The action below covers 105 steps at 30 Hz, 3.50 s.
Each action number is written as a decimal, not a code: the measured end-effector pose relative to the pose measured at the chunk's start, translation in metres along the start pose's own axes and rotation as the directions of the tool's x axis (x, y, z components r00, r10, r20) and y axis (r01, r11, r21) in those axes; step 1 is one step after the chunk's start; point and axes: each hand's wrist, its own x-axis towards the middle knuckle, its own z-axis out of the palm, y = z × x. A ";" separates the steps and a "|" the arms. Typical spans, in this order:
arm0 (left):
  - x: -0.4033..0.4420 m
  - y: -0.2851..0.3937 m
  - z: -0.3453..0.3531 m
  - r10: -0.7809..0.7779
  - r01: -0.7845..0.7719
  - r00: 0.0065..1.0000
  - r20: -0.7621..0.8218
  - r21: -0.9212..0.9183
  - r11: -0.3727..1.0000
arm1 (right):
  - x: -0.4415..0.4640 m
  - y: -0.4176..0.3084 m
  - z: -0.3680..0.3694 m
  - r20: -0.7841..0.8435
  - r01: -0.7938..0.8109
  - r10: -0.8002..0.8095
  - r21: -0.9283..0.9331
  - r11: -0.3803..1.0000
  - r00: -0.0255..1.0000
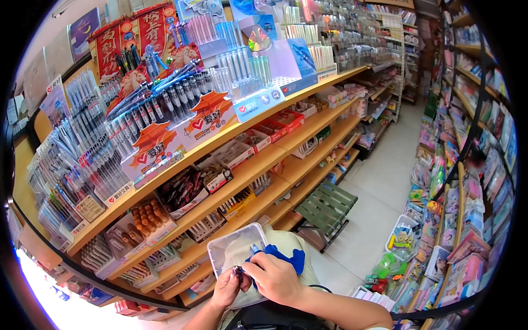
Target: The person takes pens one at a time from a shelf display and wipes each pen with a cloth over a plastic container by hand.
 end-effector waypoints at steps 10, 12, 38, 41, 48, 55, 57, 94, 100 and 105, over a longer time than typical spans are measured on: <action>-0.001 -0.011 -0.002 0.068 -0.068 0.998 -0.018 -0.025 0.997 | 0.003 -0.003 -0.002 0.043 0.077 -0.075 -0.053 0.996 0.996; 0.000 -0.010 -0.001 0.079 -0.078 0.996 -0.036 0.022 0.997 | 0.004 -0.004 -0.001 0.025 0.064 -0.063 -0.028 0.998 0.998; 0.002 0.001 0.003 0.124 -0.124 0.992 0.014 -0.029 0.992 | -0.006 0.000 0.010 0.100 0.026 -0.016 -0.096 0.995 0.995; 0.002 0.001 0.002 0.124 -0.122 0.992 0.020 -0.069 0.990 | -0.007 0.000 0.008 0.067 -0.010 0.015 -0.077 0.997 0.998; 0.001 0.003 0.004 0.095 -0.094 0.995 -0.026 0.037 0.995 | -0.003 -0.011 0.002 0.045 0.026 -0.023 -0.070 0.997 0.999; 0.003 0.007 0.008 0.152 -0.115 0.984 -0.097 0.313 0.943 | -0.003 -0.009 0.002 0.081 0.060 -0.048 -0.149 0.987 0.996; 0.005 0.005 0.007 0.159 -0.111 0.982 -0.098 0.379 0.919 | 0.000 -0.009 -0.001 0.096 0.051 -0.035 -0.167 0.985 0.995; 0.002 0.000 0.006 0.012 -0.007 0.999 -0.035 0.128 0.992 | 0.002 -0.001 0.002 0.098 0.043 -0.036 -0.072 0.996 0.995; 0.001 0.002 0.004 -0.028 0.028 0.999 0.020 -0.005 1.000 | -0.002 0.005 0.005 0.131 0.036 -0.026 -0.076 0.996 0.991; 0.001 0.000 0.000 -0.043 0.056 0.996 0.084 -0.162 0.985 | -0.005 0.008 0.004 0.133 -0.013 0.021 -0.065 0.998 0.991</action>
